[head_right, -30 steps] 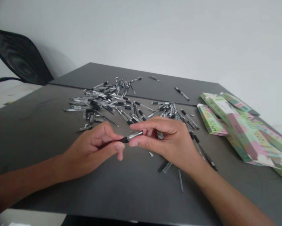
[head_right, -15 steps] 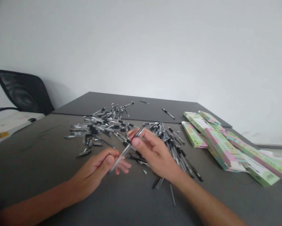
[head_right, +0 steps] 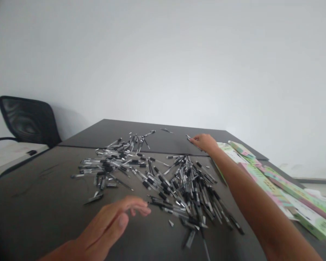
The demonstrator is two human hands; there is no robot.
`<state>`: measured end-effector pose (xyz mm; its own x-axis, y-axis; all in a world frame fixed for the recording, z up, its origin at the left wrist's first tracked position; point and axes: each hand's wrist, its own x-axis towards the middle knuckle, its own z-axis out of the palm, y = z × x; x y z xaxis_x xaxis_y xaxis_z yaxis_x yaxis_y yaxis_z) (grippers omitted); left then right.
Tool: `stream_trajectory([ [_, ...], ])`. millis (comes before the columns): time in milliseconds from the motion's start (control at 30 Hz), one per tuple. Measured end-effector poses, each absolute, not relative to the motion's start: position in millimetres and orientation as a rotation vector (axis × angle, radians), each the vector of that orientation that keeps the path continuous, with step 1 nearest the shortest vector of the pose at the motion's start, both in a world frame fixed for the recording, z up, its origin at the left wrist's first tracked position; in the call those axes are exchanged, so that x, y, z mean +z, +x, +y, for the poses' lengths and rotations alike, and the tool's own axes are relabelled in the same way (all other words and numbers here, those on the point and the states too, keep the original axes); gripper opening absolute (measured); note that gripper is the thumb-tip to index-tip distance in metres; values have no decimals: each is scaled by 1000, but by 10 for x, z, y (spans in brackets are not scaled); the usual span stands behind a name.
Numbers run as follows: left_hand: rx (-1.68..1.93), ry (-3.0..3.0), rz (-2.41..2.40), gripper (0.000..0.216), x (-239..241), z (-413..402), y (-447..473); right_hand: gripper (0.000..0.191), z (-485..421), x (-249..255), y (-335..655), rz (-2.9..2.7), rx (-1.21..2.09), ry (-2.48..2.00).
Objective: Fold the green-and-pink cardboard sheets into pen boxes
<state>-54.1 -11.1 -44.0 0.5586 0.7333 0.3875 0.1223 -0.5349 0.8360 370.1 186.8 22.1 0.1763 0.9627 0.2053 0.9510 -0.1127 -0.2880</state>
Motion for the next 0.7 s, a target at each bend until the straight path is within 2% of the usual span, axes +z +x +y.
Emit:
stream_trajectory([
  [267, 969, 2167, 687, 38, -184, -150, -594, 37, 2223, -103, 3810, -1867, -66, -2427],
  [700, 912, 2190, 666, 40, -193, -109, -577, 37, 2317, -353, 3803, -1827, -236, -2504],
])
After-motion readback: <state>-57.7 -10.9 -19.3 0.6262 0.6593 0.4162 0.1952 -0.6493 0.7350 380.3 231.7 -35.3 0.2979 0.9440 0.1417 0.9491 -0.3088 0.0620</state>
